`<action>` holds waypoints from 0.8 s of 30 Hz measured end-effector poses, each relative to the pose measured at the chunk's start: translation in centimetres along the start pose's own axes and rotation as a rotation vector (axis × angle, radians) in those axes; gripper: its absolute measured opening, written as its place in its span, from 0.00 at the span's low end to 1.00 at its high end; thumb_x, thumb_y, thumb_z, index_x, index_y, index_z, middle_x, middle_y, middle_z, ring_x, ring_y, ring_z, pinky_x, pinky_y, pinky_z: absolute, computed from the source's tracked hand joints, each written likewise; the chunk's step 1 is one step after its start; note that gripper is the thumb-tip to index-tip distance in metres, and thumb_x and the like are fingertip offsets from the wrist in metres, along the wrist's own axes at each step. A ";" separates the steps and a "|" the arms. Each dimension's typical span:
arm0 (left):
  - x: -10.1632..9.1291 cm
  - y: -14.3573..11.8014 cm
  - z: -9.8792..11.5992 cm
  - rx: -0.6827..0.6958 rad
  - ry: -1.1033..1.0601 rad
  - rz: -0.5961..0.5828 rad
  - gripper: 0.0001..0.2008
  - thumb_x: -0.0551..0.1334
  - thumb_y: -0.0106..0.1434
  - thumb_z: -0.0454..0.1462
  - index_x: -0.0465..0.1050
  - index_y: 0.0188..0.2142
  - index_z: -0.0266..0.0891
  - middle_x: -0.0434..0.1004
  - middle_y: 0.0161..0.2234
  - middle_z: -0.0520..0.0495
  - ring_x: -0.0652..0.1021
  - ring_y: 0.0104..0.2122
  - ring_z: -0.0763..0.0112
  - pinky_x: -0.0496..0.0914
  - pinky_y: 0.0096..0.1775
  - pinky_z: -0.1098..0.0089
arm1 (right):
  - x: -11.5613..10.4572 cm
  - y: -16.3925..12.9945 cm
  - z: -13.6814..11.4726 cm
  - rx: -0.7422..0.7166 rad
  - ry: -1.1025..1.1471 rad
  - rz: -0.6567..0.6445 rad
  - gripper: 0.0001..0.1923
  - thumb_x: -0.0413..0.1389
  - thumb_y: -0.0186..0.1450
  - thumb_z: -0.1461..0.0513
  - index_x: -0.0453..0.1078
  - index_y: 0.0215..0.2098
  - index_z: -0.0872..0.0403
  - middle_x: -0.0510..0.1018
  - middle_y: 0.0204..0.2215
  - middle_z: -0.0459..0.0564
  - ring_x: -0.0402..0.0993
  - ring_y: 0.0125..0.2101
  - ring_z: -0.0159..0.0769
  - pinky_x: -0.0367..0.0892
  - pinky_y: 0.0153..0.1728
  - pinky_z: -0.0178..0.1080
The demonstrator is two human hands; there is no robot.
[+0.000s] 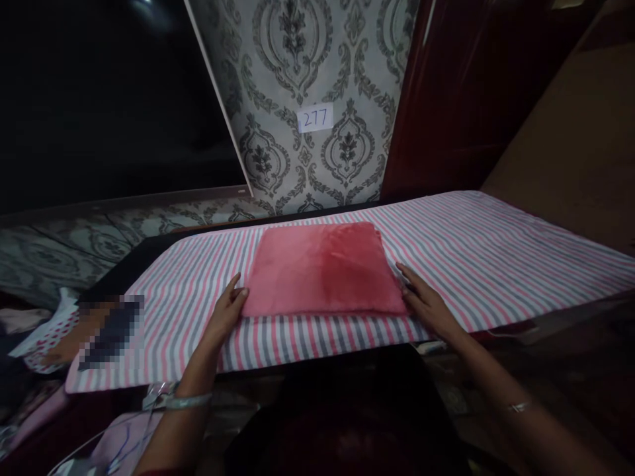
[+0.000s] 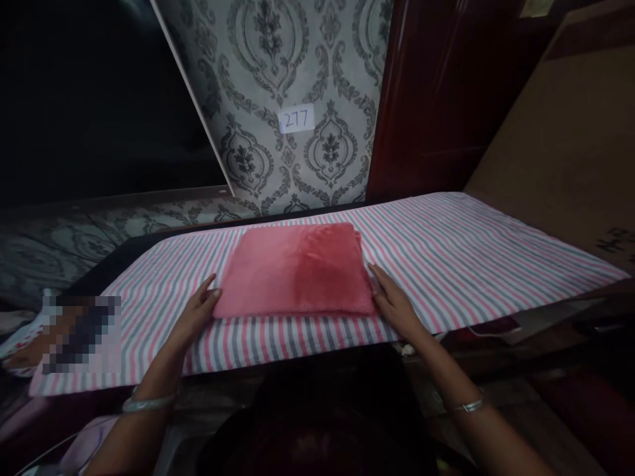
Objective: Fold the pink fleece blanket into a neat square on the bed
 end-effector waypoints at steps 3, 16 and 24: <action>-0.1 -1.9 0.1 0.070 -0.013 -0.057 0.39 0.57 0.61 0.42 0.50 0.71 0.42 0.73 0.57 0.38 0.79 0.49 0.60 0.73 0.52 0.56 | -0.7 -1.9 -4.3 -0.227 -0.086 0.045 0.32 0.48 0.71 0.58 0.49 0.72 0.44 0.52 0.72 0.51 0.50 0.69 0.47 0.55 0.65 0.57; 3.9 -3.5 3.3 0.481 0.755 -0.102 0.33 0.57 0.56 0.28 0.65 0.63 0.42 0.50 0.69 0.36 0.64 0.65 0.47 0.66 0.60 0.50 | 3.7 -1.7 -6.6 -0.406 -0.434 -0.120 0.34 0.49 0.64 0.68 0.56 0.69 0.52 0.67 0.62 0.58 0.58 0.64 0.51 0.61 0.63 0.58; 3.1 -3.8 5.1 0.529 0.752 0.035 0.25 0.56 0.58 0.30 0.71 0.56 0.38 0.54 0.66 0.34 0.69 0.61 0.49 0.70 0.57 0.54 | 3.3 -1.3 -7.5 -0.472 -0.508 -0.068 0.37 0.45 0.63 0.72 0.54 0.70 0.54 0.73 0.56 0.58 0.66 0.57 0.48 0.68 0.57 0.52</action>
Point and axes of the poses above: each hand's wrist, its own y-axis towards the middle knuckle, its own x-axis out of the palm, z = x × y, the point moved 8 cm from there along y, towards the middle knuckle
